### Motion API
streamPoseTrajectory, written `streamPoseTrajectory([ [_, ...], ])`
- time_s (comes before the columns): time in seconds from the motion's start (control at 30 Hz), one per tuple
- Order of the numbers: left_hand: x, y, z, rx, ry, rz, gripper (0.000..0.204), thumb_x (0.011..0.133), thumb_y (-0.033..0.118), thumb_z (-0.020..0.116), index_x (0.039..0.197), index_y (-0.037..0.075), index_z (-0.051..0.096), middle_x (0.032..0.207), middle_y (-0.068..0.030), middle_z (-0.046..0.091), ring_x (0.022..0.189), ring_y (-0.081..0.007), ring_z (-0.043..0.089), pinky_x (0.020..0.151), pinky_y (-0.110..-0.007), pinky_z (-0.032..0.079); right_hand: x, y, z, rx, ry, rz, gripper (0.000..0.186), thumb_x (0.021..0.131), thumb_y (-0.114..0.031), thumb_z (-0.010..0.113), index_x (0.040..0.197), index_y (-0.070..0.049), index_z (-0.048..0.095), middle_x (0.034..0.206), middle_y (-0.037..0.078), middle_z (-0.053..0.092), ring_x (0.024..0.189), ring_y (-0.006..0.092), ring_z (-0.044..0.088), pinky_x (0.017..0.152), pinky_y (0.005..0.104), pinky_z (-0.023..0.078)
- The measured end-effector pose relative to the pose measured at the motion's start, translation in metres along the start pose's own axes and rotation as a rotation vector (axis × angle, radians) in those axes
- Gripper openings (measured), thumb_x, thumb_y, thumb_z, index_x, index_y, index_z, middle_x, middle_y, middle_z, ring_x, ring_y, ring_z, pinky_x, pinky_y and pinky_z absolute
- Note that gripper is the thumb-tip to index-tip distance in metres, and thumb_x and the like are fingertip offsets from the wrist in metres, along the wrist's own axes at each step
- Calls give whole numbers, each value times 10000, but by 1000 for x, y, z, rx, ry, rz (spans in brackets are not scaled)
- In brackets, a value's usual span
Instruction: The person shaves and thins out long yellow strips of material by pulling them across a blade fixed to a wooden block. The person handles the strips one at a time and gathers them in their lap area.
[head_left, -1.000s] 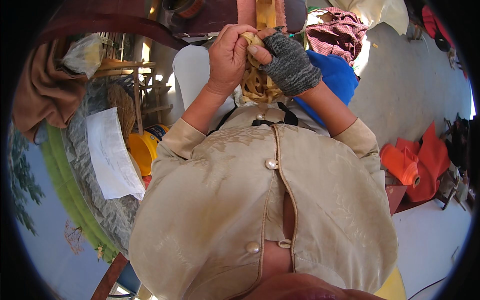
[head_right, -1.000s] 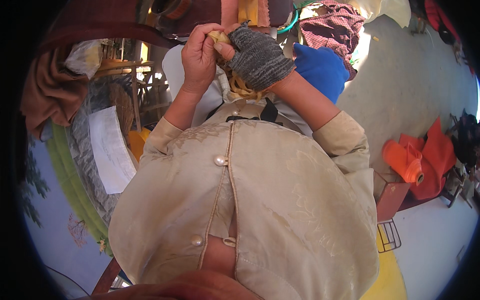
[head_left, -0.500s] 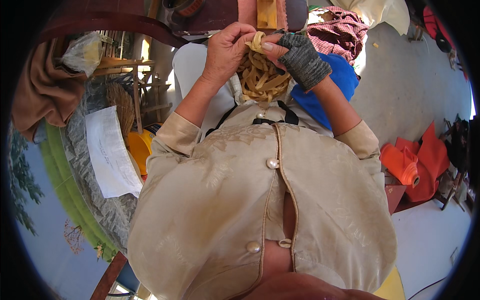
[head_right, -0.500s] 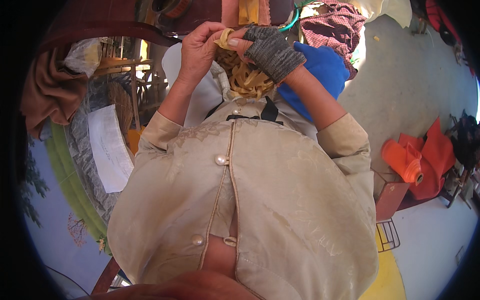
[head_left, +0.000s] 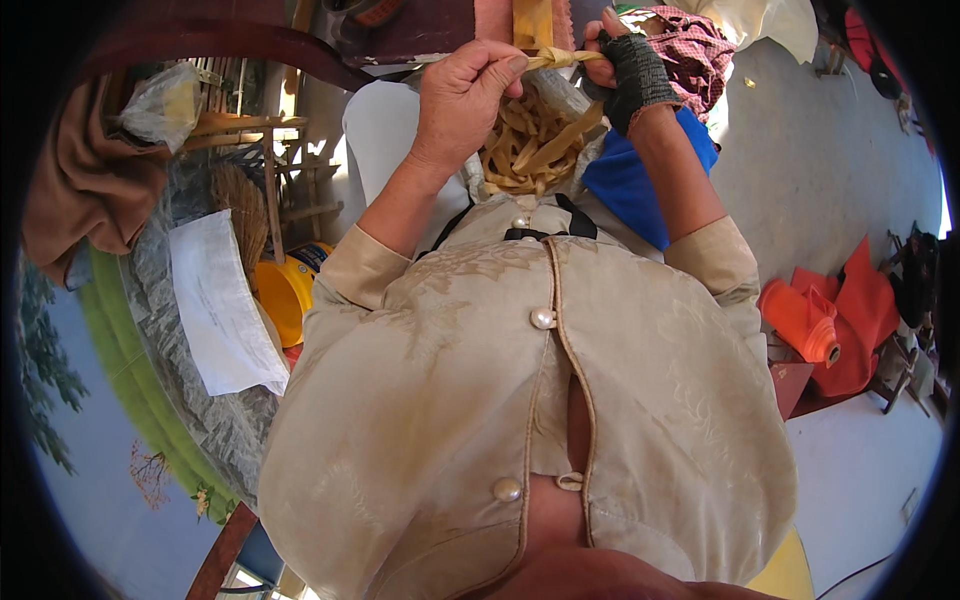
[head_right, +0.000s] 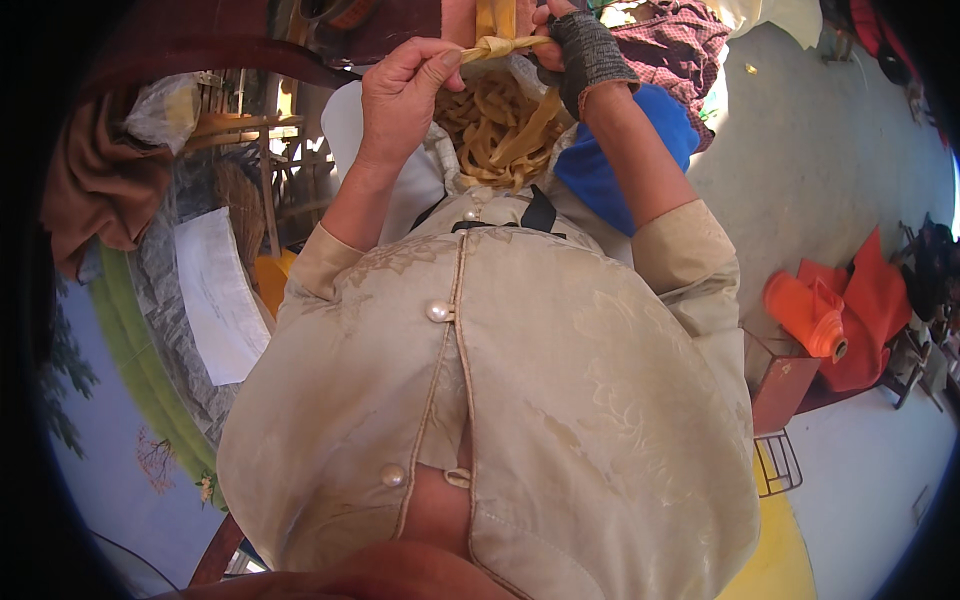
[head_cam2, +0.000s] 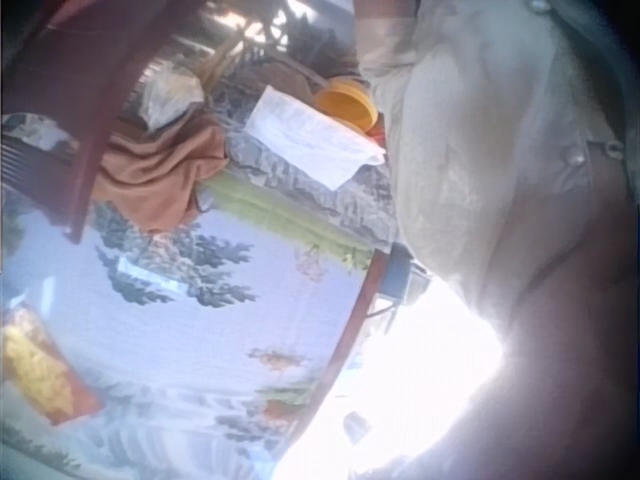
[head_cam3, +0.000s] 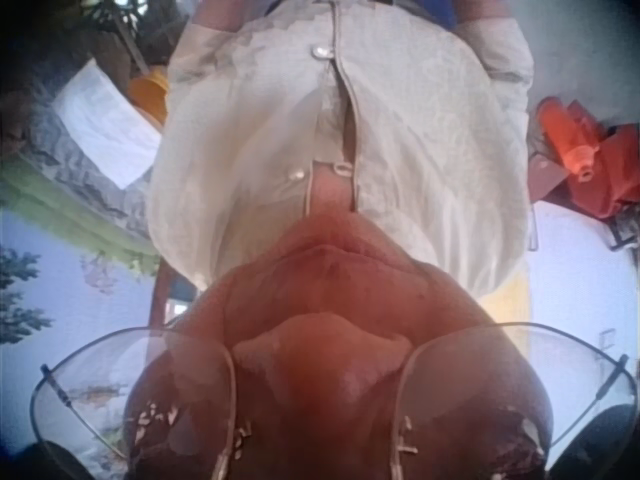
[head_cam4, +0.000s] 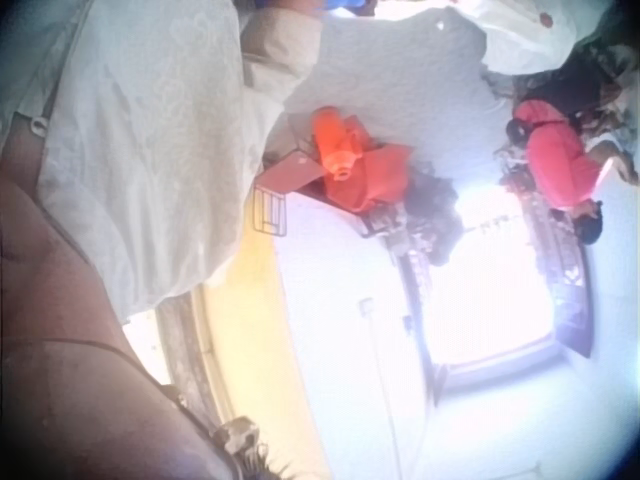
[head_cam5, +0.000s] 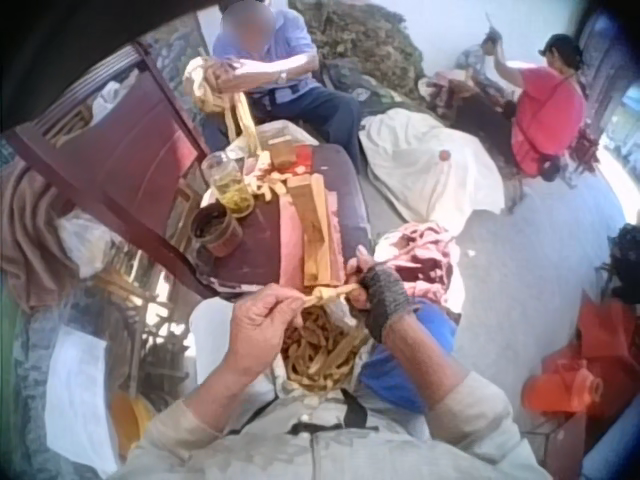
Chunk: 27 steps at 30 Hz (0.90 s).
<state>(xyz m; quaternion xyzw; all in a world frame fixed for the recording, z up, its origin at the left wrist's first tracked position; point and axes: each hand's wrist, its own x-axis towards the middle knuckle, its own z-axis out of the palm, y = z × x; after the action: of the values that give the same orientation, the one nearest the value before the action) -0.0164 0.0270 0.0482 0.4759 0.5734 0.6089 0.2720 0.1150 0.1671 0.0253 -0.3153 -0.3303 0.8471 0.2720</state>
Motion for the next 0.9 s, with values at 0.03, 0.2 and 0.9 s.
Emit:
streamPoseTrajectory([
  [0.03, 0, 0, 0, -2, -13, -10, 97, 850, 103, 593, 862, 14, 632, 683, -3, 596, 623, -52, 547, 602, -182, 444, 1, 3, -8, -22, 9, 16, 238, 870, -328, 533, 794, -102, 529, 527, -13, 415, 380, 66, 297, 357, 200, 208],
  [0.2, 11, -11, -16, 609, 64, 365, 161, 803, 99, 619, 961, 64, 613, 873, -31, 616, 734, -176, 598, 666, -268, 480, -6, 15, -2, -239, -62, -39, 163, 848, -226, 580, 803, -80, 523, 547, 0, 445, 392, 73, 329, 371, 200, 252],
  [0.9, 34, -74, -34, 792, -162, 302, 135, 844, 158, 532, 962, 101, 498, 773, -77, 526, 657, -233, 563, 570, -313, 460, -24, 20, 39, -1227, -83, -363, 341, 797, -367, 547, 862, -44, 636, 766, 163, 598, 711, 313, 587, 635, 381, 456],
])
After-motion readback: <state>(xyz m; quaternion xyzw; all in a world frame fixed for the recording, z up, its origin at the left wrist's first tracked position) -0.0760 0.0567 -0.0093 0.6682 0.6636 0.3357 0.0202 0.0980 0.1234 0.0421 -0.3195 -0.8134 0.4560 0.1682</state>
